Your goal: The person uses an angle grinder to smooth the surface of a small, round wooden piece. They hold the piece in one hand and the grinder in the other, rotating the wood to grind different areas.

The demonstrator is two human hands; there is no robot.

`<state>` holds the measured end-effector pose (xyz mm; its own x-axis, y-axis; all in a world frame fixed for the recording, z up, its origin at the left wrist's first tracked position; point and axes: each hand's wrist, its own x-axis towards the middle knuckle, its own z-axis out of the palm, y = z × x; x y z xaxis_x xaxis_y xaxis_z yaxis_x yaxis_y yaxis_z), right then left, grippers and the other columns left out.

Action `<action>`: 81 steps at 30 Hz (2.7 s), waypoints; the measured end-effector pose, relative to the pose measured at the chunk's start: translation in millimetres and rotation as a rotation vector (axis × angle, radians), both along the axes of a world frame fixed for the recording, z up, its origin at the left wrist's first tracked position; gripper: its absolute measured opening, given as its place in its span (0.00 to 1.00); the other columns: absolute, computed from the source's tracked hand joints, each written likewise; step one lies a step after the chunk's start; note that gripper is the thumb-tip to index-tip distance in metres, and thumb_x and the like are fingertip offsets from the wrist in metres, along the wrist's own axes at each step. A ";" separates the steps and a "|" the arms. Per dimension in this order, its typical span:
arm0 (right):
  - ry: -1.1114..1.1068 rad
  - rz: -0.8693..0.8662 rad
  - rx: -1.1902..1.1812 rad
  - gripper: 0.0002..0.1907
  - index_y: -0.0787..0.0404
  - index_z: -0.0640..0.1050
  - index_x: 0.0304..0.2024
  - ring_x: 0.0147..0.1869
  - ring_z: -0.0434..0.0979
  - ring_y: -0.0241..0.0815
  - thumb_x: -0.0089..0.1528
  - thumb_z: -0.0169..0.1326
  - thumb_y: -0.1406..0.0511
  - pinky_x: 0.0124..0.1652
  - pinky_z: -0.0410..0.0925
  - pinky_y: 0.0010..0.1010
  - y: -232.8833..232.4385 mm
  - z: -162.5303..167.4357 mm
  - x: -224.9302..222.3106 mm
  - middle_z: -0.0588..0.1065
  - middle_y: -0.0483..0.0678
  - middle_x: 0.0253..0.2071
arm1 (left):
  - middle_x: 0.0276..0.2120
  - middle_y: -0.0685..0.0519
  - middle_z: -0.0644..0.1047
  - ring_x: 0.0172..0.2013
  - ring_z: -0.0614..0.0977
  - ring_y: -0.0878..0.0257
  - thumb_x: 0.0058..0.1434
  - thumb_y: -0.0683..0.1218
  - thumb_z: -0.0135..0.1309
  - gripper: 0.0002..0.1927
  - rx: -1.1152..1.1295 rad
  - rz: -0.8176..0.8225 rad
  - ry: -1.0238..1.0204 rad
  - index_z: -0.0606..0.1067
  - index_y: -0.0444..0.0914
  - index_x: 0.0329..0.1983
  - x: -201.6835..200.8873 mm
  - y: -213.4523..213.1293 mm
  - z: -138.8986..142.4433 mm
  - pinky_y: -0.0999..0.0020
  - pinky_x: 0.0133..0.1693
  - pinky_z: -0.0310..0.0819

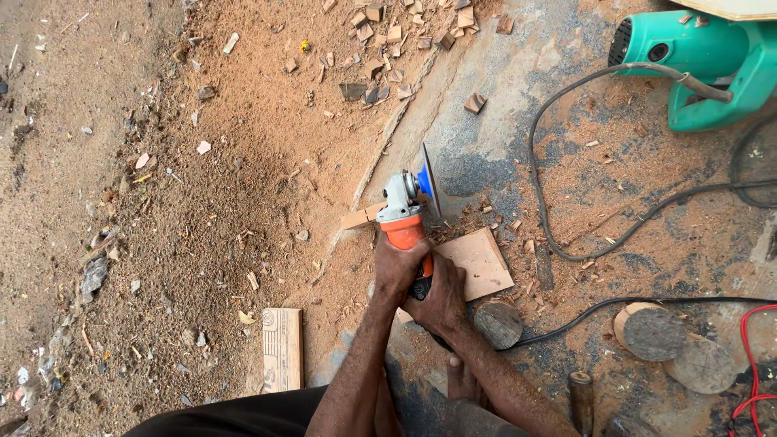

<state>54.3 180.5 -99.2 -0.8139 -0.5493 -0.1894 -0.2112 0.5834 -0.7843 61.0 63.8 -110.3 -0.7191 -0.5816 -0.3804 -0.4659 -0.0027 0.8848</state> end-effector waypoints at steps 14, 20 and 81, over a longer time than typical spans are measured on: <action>0.003 -0.020 0.068 0.54 0.65 0.58 0.64 0.56 0.69 0.59 0.46 0.71 0.51 0.56 0.59 0.55 3.7 -8.3 0.7 0.69 0.60 0.51 | 0.39 0.52 0.80 0.38 0.82 0.63 0.49 0.51 0.66 0.27 0.102 -0.034 0.048 0.73 0.36 0.50 -1.7 -0.6 -6.3 0.65 0.42 0.79; -0.136 0.104 0.268 0.50 0.67 0.61 0.65 0.61 0.68 0.55 0.49 0.68 0.51 0.60 0.61 0.51 23.1 -2.8 1.4 0.69 0.59 0.56 | 0.38 0.52 0.81 0.37 0.83 0.63 0.48 0.49 0.66 0.24 0.039 -0.037 0.034 0.75 0.36 0.47 -2.2 -0.3 -9.7 0.65 0.42 0.80; -0.260 -0.530 -0.562 0.29 0.59 0.55 0.70 0.47 0.74 0.34 0.73 0.48 0.56 0.37 0.74 0.23 22.8 -25.9 -126.3 0.67 0.49 0.52 | 0.33 0.53 0.78 0.33 0.82 0.64 0.45 0.48 0.67 0.24 0.199 -0.031 0.014 0.72 0.37 0.43 -12.0 3.0 -17.7 0.64 0.38 0.80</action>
<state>-71.9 203.3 -125.1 -0.9604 -0.1730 -0.2182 0.2110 0.0591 -0.9757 49.0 66.8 -127.9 -0.7415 -0.4729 -0.4759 -0.4564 -0.1642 0.8745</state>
